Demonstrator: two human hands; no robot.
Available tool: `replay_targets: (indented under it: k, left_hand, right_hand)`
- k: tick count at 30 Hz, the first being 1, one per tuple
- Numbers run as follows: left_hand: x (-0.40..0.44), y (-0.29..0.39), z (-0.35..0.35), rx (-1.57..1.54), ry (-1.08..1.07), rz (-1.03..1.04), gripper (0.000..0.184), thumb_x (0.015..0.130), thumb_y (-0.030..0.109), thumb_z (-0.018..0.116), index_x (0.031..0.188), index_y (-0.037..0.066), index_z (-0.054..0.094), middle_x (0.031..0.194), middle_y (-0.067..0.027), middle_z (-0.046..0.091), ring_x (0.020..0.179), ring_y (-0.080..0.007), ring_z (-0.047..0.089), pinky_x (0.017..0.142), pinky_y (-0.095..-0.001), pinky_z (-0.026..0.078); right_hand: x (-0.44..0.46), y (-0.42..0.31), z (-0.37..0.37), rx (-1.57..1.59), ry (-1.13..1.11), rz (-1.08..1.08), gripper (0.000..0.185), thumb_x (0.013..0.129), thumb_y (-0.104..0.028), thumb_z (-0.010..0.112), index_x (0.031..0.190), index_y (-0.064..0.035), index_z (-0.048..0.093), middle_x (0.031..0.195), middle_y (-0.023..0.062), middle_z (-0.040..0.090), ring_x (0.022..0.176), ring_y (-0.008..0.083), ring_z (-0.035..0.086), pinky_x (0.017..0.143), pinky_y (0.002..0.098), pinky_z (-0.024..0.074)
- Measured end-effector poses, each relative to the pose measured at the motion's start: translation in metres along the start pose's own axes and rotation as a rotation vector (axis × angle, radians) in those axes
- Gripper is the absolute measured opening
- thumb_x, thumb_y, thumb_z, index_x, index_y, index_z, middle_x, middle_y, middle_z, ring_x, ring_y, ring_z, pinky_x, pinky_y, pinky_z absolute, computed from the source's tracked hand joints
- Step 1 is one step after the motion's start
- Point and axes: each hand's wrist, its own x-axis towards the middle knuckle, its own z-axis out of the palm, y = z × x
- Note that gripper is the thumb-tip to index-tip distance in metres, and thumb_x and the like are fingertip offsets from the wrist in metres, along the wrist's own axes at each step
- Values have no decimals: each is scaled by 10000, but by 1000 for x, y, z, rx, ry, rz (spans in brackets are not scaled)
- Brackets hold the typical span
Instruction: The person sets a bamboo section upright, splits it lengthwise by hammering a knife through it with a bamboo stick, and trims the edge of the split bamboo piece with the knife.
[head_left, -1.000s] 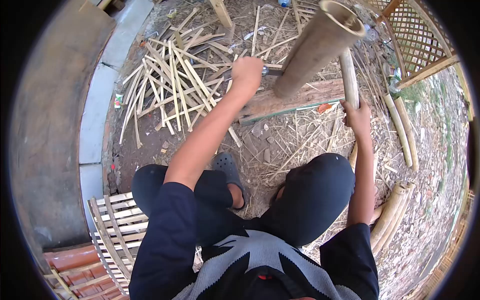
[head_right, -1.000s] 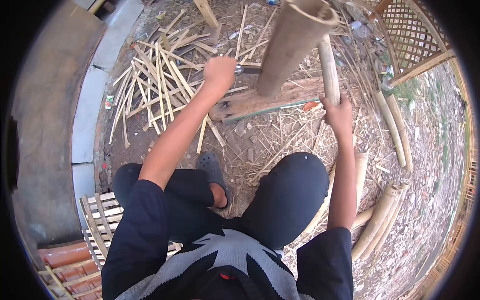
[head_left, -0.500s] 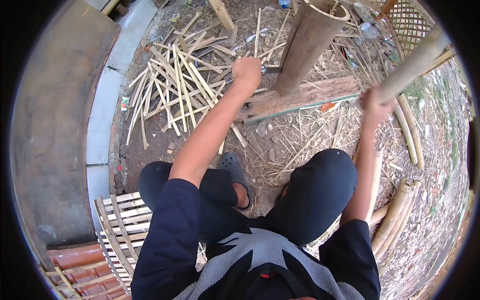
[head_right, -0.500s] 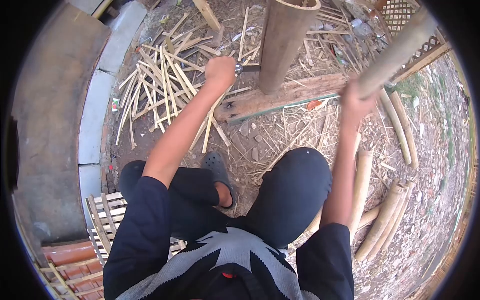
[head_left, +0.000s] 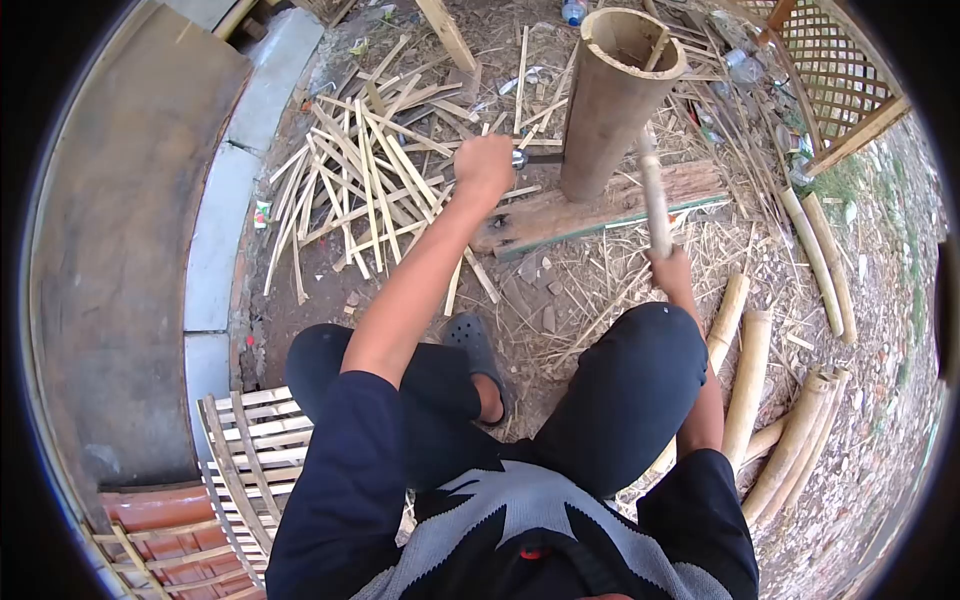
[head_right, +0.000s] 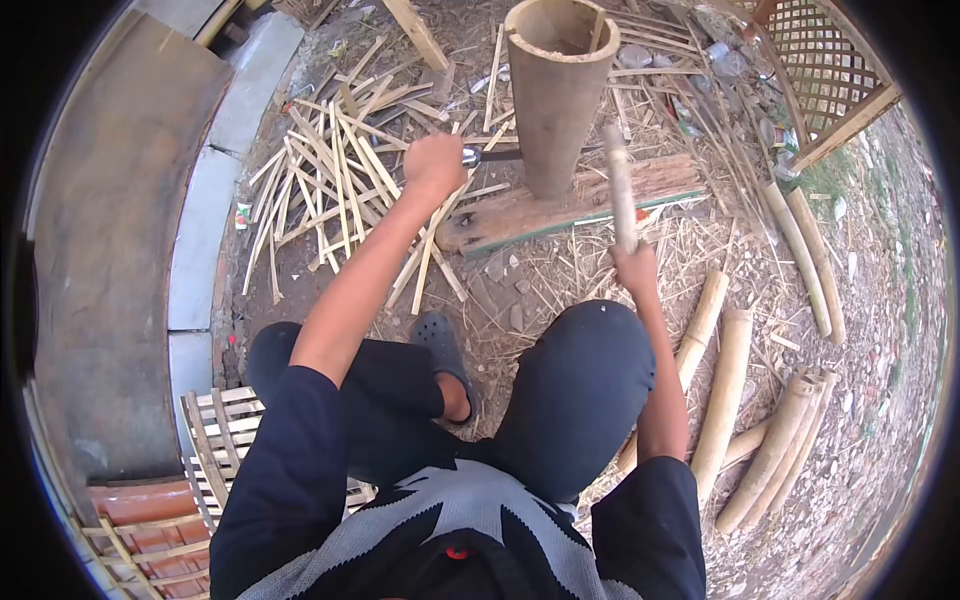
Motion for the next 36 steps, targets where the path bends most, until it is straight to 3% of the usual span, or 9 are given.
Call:
replay_targets:
  k: [5,6,13,15,20,22,24,26,36]
  left_hand:
    - [2,1,3,-26,-13,-47,224,753,136,695,948,44,754,980,-156,742,929,-314,729,782,-396,594]
    - [5,2,-2,-33,-32,-44,233,757,140,695,962,44,753,988,-156,741,931,-312,729,788,-395,593]
    - [44,28,-15,-15,-61,-65,217,818,134,679,1010,78,762,1077,-124,738,1007,-285,718,804,-384,586]
    - [50,30,-16,-15,-69,-73,219,823,141,679,1017,88,764,1070,-115,742,1001,-274,722,786,-376,586]
    - [53,35,-10,7,-29,-66,191,839,141,673,998,105,772,1040,-94,752,968,-263,731,754,-385,586]
    - [51,38,-12,24,-15,-87,177,849,133,664,984,123,777,1021,-75,756,947,-234,735,728,-362,588]
    - [47,39,-9,13,31,-50,176,851,127,658,980,124,778,1011,-65,756,939,-227,736,720,-353,588]
    - [41,40,0,0,42,-48,176,853,120,653,976,124,779,1005,-61,757,933,-227,736,716,-351,589]
    - [37,30,-11,-75,-10,-74,174,847,121,663,978,122,778,1009,-78,755,972,-235,728,765,-346,577]
  right_hand:
    - [-27,-100,-67,263,247,-11,391,843,-277,707,979,79,618,701,108,646,522,166,628,484,296,493]
    - [-31,-115,-84,340,285,-129,380,864,-269,703,996,73,604,739,104,647,533,153,623,492,293,493]
    - [-130,-271,-167,49,510,-438,533,836,-365,720,1180,23,598,685,51,588,524,90,549,474,228,405]
    - [-144,-296,-170,23,613,-639,421,876,-322,749,1093,6,600,657,62,600,518,100,566,475,212,444]
    - [-134,-310,-130,34,537,-832,475,886,-302,740,1189,-3,529,666,44,601,553,89,583,482,221,453]
    - [-84,-268,-104,-283,507,-982,490,905,-274,681,1231,27,472,884,214,683,721,376,699,631,438,555]
    - [-35,-218,-98,-919,283,-811,390,897,-206,649,1185,-41,443,831,205,663,677,379,693,573,473,559]
    - [0,-170,-77,-1166,31,-628,353,880,-205,644,1137,-72,441,792,171,663,639,329,693,486,470,539]
    - [-87,-279,-61,-729,216,-1124,374,862,-237,689,1077,-37,458,724,187,642,613,374,666,515,469,535]
